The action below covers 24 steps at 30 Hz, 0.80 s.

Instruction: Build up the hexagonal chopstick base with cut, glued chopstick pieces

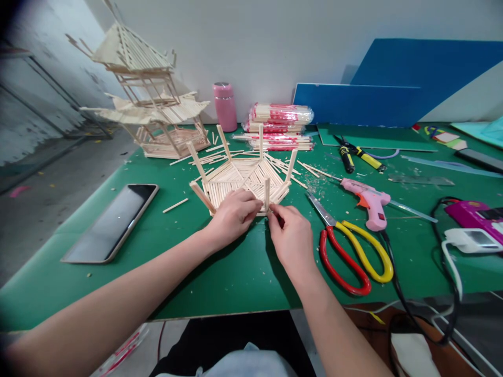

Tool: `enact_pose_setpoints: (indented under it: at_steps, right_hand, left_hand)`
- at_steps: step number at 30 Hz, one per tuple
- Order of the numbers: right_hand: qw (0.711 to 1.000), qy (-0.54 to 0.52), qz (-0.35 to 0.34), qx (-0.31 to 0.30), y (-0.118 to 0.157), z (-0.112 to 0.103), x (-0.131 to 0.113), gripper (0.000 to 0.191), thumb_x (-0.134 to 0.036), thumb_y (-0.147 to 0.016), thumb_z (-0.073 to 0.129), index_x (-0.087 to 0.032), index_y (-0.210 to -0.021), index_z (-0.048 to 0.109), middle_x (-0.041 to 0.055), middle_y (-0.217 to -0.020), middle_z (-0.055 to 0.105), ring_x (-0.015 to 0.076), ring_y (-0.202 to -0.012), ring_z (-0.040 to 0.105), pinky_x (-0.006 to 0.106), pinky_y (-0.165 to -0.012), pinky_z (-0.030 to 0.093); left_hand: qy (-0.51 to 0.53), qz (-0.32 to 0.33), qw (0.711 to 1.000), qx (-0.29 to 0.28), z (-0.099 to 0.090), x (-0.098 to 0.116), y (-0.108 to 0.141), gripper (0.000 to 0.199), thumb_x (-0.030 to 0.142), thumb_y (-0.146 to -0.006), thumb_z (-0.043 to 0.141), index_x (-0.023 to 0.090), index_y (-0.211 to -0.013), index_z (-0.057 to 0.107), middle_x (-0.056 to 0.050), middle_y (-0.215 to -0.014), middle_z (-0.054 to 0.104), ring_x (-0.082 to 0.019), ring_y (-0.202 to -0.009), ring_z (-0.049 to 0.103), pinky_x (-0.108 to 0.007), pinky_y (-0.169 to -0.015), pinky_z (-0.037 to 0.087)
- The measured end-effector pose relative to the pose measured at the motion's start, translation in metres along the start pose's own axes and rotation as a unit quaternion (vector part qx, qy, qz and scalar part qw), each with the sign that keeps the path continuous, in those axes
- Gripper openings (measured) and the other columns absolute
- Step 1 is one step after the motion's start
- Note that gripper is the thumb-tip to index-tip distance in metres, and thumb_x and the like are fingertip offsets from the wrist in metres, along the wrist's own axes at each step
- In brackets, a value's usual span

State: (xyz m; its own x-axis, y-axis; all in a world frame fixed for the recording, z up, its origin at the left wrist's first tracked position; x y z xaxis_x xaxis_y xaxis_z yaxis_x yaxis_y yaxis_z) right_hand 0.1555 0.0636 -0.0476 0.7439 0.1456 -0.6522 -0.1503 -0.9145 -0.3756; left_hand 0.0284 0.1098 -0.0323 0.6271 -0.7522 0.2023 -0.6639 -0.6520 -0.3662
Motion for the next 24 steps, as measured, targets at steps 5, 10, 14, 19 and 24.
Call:
enact_pose_setpoints:
  at_steps: [5,10,14,19,24]
  right_hand:
    - [1.0,0.0,0.001,-0.002,0.0,0.0,0.0,0.023,-0.026,-0.079,0.05,-0.016,-0.09,0.068,0.0063,-0.078,0.065,0.0193,-0.069,0.059,0.031,-0.065,0.044]
    - [1.0,-0.002,0.003,-0.001,0.0,0.0,0.0,0.024,-0.025,-0.079,0.05,-0.016,-0.092,0.068,0.0063,-0.078,0.065,0.019,-0.069,0.059,0.03,-0.065,0.044]
    - [1.0,-0.002,0.003,0.007,0.0,0.0,0.001,0.023,-0.024,-0.078,0.051,-0.015,-0.091,0.068,0.0063,-0.077,0.065,0.0187,-0.068,0.058,0.03,-0.065,0.044]
    - [1.0,-0.014,0.009,0.015,0.002,-0.002,0.003,0.021,-0.024,-0.077,0.051,-0.016,-0.086,0.068,0.005,-0.073,0.064,0.0165,-0.063,0.057,0.028,-0.063,0.043]
    - [1.0,-0.026,0.012,0.01,0.003,-0.004,0.003,0.021,-0.024,-0.076,0.05,-0.016,-0.086,0.068,0.0041,-0.072,0.063,0.0153,-0.06,0.055,0.027,-0.061,0.043]
  left_hand:
    - [-0.003,0.001,1.0,0.008,0.0,0.001,0.0,0.019,0.013,-0.08,0.045,0.016,-0.071,0.061,-0.004,-0.07,0.057,-0.018,-0.072,0.05,-0.03,-0.065,0.038]
    - [-0.007,0.006,1.0,0.024,0.002,-0.001,0.0,0.021,0.014,-0.082,0.044,0.016,-0.074,0.063,-0.005,-0.07,0.059,-0.019,-0.073,0.052,-0.031,-0.066,0.041]
    - [-0.014,0.015,0.998,0.058,-0.002,0.004,0.005,0.018,0.018,-0.082,0.046,0.011,-0.089,0.062,-0.01,-0.084,0.062,-0.021,-0.082,0.053,-0.035,-0.074,0.044]
    - [-0.031,0.016,0.993,0.115,-0.027,0.018,0.039,0.02,0.017,-0.084,0.045,0.01,-0.098,0.059,-0.013,-0.099,0.06,-0.022,-0.093,0.051,-0.036,-0.081,0.043]
    - [-0.01,-0.145,0.98,0.133,-0.053,0.003,0.081,0.018,0.024,-0.079,0.054,0.018,-0.062,0.057,-0.003,-0.07,0.057,-0.017,-0.07,0.053,-0.033,-0.069,0.042]
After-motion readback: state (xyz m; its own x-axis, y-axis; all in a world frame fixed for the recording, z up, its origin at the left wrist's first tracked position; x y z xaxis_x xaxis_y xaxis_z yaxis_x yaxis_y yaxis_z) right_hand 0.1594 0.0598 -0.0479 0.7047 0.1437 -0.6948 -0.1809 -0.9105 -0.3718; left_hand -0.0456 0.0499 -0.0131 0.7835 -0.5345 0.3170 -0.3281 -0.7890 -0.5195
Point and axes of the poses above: each hand's wrist, its own y-axis away from the middle knuckle, its own z-axis out of the palm, x = y × z, the point moved 3 cm from there along -y, towards the middle knuckle
